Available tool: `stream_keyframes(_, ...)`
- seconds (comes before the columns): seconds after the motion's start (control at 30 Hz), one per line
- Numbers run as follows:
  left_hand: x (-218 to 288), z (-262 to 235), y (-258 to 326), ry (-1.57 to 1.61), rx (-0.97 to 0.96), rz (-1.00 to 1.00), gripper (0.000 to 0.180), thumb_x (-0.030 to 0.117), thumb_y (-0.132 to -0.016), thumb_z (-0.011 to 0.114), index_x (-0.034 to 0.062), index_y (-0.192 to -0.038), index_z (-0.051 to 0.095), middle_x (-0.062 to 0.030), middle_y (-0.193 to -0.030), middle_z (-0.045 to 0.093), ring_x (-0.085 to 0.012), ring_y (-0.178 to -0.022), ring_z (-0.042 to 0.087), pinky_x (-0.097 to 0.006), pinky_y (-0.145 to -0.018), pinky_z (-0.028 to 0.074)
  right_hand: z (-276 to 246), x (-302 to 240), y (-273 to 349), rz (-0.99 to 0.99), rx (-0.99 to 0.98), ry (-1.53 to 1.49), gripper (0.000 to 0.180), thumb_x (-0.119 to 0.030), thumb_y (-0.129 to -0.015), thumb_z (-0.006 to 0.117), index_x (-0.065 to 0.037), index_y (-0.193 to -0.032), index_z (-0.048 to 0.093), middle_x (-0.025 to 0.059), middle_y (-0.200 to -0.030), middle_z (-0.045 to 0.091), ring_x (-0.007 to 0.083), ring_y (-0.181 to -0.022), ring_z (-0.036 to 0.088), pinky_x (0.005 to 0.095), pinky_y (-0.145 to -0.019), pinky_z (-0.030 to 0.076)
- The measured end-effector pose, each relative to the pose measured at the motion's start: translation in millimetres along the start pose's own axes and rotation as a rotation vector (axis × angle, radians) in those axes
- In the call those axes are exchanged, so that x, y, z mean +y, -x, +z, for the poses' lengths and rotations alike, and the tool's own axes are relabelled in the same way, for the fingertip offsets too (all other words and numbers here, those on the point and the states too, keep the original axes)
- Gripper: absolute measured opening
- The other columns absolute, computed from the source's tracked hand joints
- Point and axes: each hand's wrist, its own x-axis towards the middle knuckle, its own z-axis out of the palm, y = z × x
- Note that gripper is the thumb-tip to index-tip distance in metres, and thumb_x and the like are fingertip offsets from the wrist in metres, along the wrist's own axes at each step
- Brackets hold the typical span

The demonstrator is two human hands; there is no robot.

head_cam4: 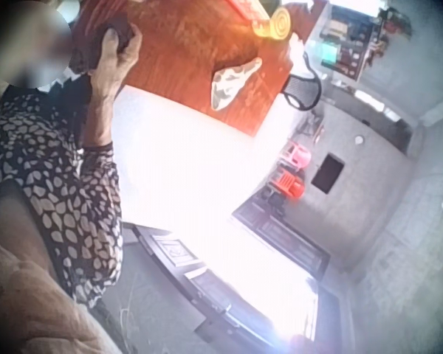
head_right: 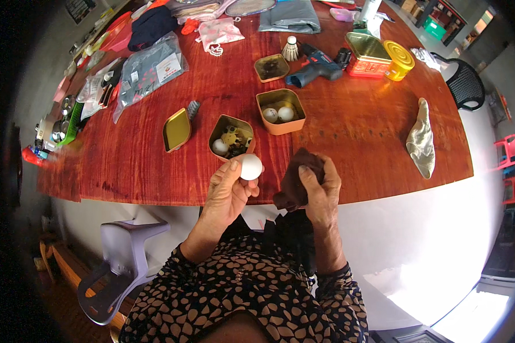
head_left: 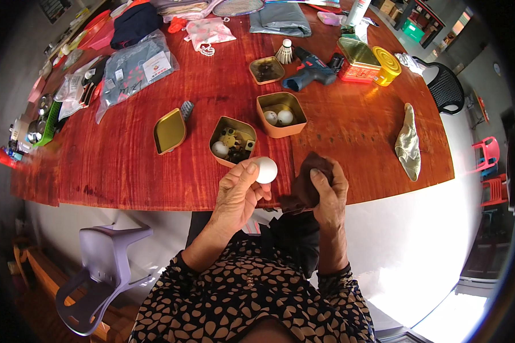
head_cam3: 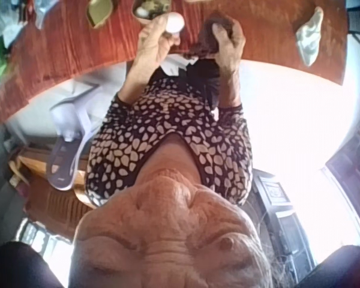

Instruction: The person cleans a small metal tin and several white spherical objects using a dark cloth. They wipe the inside and outside of the tin, then pick up the spheres one by one to wipe them individually before placing them back into the tin.

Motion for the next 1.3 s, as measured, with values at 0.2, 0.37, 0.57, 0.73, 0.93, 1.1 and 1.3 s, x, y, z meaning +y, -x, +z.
stream_keyframes(0.2, -6, 23, 7, -0.099, 0.041, -0.044, 0.038, 0.026, -0.092, 0.062, 0.0001, -0.119, 0.054, -0.0063, -0.094, 0.065, -0.0109, -0.077, 0.064, -0.024, -0.065, 0.055, 38, -12, 11, -0.254, 0.132, 0.151, 0.023, -0.005, -0.089, 0.057, -0.001, -0.111, 0.051, 0.0072, -0.100, 0.060, 0.0132, -0.092, 0.056, 0.0285, -0.084, 0.046)
stream_keyframes(0.37, -8, 19, 4, 0.034, -0.046, 0.075, 0.025, 0.015, -0.096, 0.054, 0.0022, -0.117, 0.057, -0.0060, -0.100, 0.064, -0.0097, -0.083, 0.064, -0.022, -0.073, 0.056, 43, -20, 30, -0.707, -0.186, 0.616, 0.032, -0.005, -0.086, 0.059, -0.002, -0.118, 0.062, 0.0143, -0.121, 0.046, 0.0278, -0.111, 0.047, 0.0346, -0.091, 0.043)
stream_keyframes(0.57, -11, 21, 10, 0.063, -0.032, 0.049, 0.030, 0.015, -0.094, 0.057, 0.0007, -0.121, 0.055, -0.0077, -0.103, 0.064, -0.0105, -0.087, 0.063, -0.023, -0.074, 0.056, 29, -8, 29, -0.825, -0.262, 0.564, 0.030, -0.006, -0.084, 0.062, -0.006, -0.113, 0.066, 0.0147, -0.122, 0.048, 0.0264, -0.107, 0.048, 0.0345, -0.089, 0.044)
stream_keyframes(0.73, -9, 24, 12, -0.099, -0.067, 0.062, 0.033, 0.012, -0.093, 0.059, 0.0002, -0.123, 0.054, -0.0095, -0.103, 0.065, -0.0134, -0.090, 0.063, -0.025, -0.074, 0.056, 29, -22, 11, -0.440, -0.324, 0.314, 0.022, -0.011, -0.092, 0.056, -0.004, -0.110, 0.066, 0.0129, -0.120, 0.053, 0.0227, -0.107, 0.055, 0.0337, -0.092, 0.044)
stream_keyframes(0.93, -17, 9, 10, -0.006, -0.036, 0.038, 0.039, 0.008, -0.091, 0.060, 0.0003, -0.127, 0.050, -0.0099, -0.112, 0.061, -0.0144, -0.095, 0.063, -0.024, -0.074, 0.055, 26, -19, 9, -0.310, -0.253, 0.330, 0.022, -0.010, -0.094, 0.054, -0.001, -0.110, 0.064, 0.0076, -0.105, 0.058, 0.0154, -0.103, 0.056, 0.0276, -0.089, 0.045)
stream_keyframes(1.1, -9, 9, 6, 0.036, -0.034, 0.096, 0.035, 0.004, -0.091, 0.058, 0.0006, -0.126, 0.051, -0.0083, -0.112, 0.062, -0.0129, -0.098, 0.061, -0.024, -0.080, 0.054, 33, -31, 15, -0.552, -0.053, 0.486, 0.026, -0.006, -0.087, 0.059, -0.001, -0.112, 0.063, 0.0128, -0.106, 0.056, 0.0212, -0.097, 0.057, 0.0304, -0.084, 0.048)
stream_keyframes(1.3, -7, 11, 7, -0.020, -0.069, 0.200, 0.035, 0.003, -0.090, 0.060, -0.0004, -0.125, 0.053, -0.0083, -0.110, 0.063, -0.0114, -0.096, 0.061, -0.024, -0.080, 0.053, 44, -24, 20, -0.741, -0.196, 0.685, 0.038, 0.004, -0.074, 0.070, -0.006, -0.111, 0.067, 0.0111, -0.105, 0.054, 0.0201, -0.087, 0.059, 0.0291, -0.073, 0.050)
